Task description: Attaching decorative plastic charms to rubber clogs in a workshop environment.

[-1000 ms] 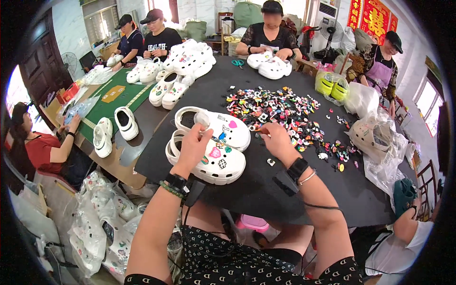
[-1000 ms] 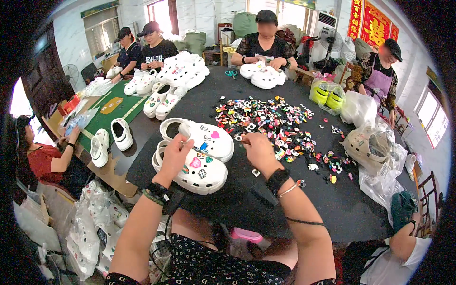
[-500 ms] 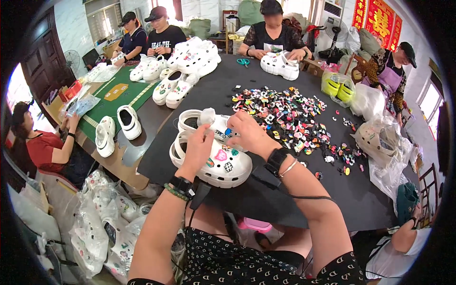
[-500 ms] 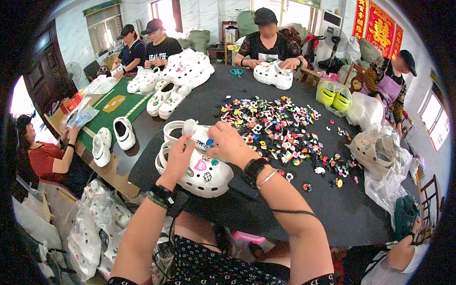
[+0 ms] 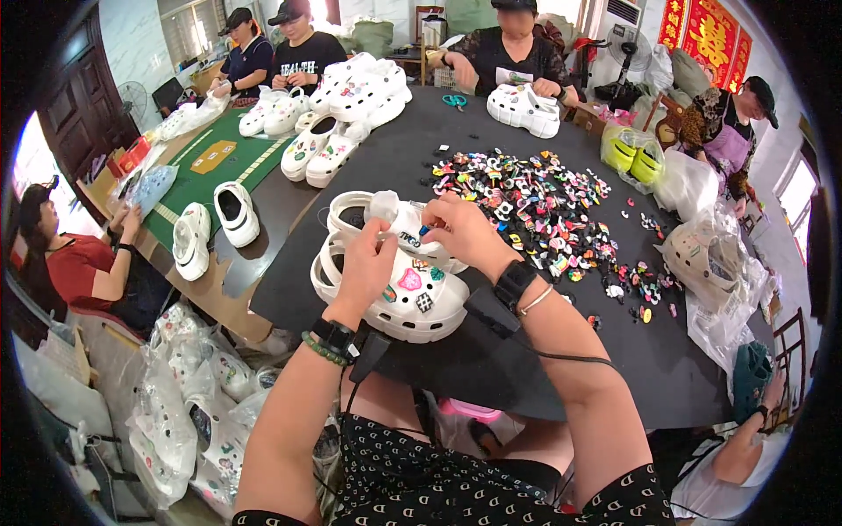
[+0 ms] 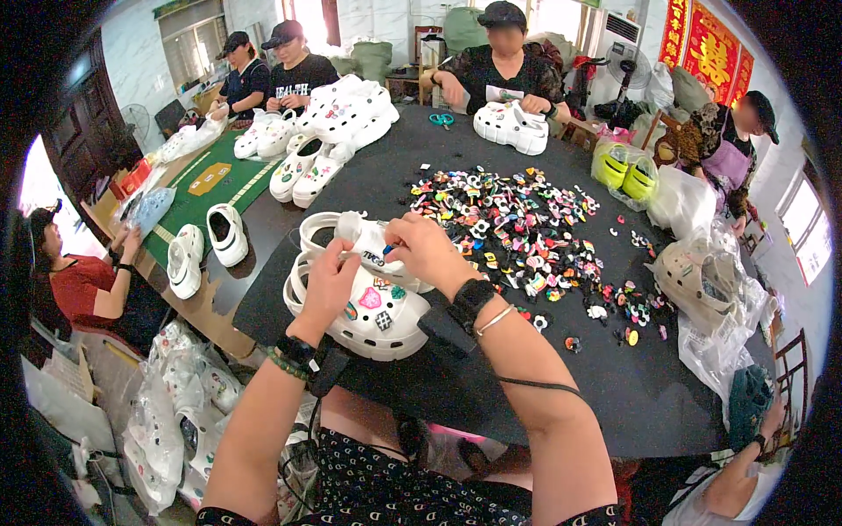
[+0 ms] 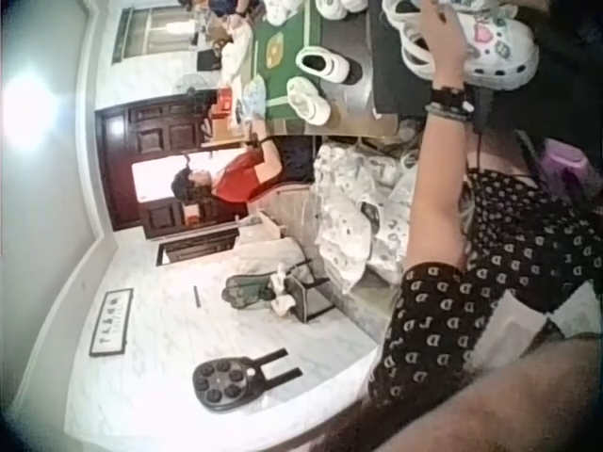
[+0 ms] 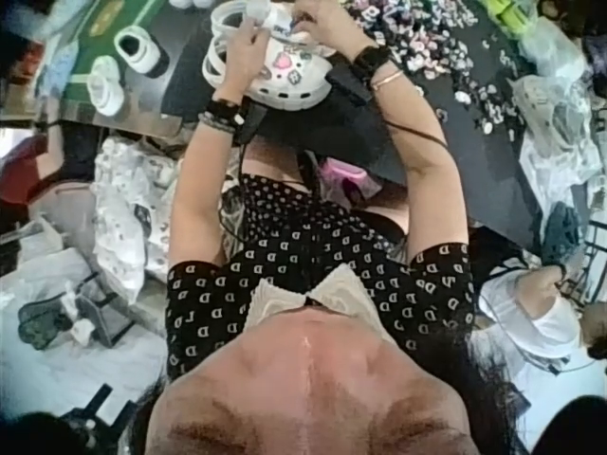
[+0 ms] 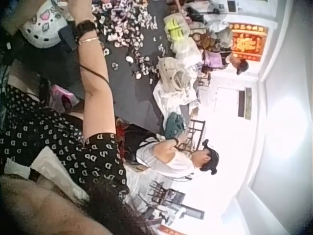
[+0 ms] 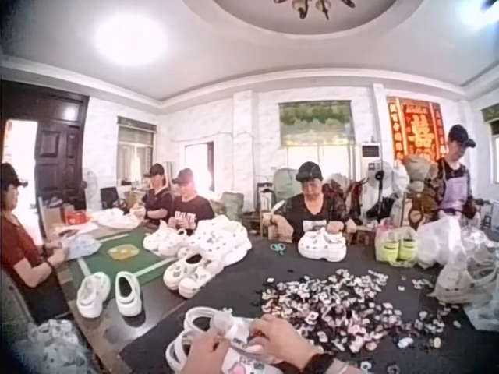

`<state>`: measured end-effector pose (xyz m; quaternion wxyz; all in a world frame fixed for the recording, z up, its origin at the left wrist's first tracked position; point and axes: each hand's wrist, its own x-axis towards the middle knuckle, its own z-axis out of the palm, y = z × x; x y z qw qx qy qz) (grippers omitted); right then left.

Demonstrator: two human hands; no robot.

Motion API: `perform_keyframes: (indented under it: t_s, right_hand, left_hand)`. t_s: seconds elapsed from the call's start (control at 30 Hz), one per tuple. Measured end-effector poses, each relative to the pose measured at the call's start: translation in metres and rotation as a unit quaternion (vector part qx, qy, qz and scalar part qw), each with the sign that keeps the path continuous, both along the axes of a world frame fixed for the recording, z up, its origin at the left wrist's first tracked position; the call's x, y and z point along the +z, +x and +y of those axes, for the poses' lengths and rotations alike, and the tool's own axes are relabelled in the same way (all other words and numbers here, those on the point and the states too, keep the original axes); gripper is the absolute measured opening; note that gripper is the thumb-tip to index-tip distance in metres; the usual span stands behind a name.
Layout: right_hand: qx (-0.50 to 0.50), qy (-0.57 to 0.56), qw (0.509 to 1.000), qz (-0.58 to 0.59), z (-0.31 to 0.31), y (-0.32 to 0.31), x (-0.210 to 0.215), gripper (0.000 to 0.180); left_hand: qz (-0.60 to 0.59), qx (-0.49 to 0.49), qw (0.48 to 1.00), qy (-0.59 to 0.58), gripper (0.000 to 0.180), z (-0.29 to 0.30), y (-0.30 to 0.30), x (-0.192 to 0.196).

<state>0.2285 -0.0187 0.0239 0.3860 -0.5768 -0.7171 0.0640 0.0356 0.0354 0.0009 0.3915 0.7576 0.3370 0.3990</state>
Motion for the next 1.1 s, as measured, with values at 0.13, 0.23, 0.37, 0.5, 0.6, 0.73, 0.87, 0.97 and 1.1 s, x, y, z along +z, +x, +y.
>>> perform_keyframes:
  t_s: [0.13, 0.23, 0.37, 0.5, 0.6, 0.73, 0.87, 0.97, 1.1]
  right_hand:
    - [-0.024, 0.029, 0.999, -0.005, -0.003, -0.005, -0.003, 0.013]
    - [-0.043, 0.071, 0.997, -0.011, -0.001, -0.007, -0.011, 0.012]
    - [-0.092, 0.055, 0.994, 0.035, 0.001, -0.011, -0.019, 0.009]
    - [-0.100, -0.022, 0.924, 0.369, 0.013, 0.011, -0.027, 0.002]
    - [-0.073, -0.082, 0.877, 0.468, 0.008, 0.024, -0.020, 0.005]
    - [-0.098, -0.044, 0.924, 0.368, -0.018, 0.036, -0.012, 0.004]
    - [-0.203, -0.014, 0.972, 0.115, -0.056, 0.088, -0.026, 0.011]
    - [-0.235, -0.072, 0.969, 0.022, -0.076, 0.090, -0.022, 0.014]
    - [-0.129, -0.010, 0.991, -0.038, -0.084, 0.061, -0.011, 0.034]
  left_hand:
    - [-0.005, 0.005, 1.000, 0.009, 0.016, 0.000, 0.001, -0.001]
    - [-0.006, 0.004, 1.000, 0.012, 0.015, 0.001, 0.001, -0.002]
    - [-0.003, 0.007, 1.000, 0.027, 0.015, 0.004, 0.001, -0.006]
    - [0.016, -0.004, 0.999, 0.031, 0.016, 0.000, 0.002, -0.003]
    - [0.000, 0.006, 1.000, 0.022, 0.017, -0.002, 0.000, -0.003]
    - [-0.023, 0.008, 0.999, 0.035, 0.018, -0.001, 0.001, -0.005]
    - [-0.010, 0.001, 0.999, 0.045, 0.019, 0.000, 0.001, -0.005]
    - [-0.032, 0.005, 0.998, 0.054, 0.020, 0.006, 0.000, -0.011]
    - [-0.024, -0.011, 0.999, 0.044, 0.020, 0.005, 0.007, -0.010]
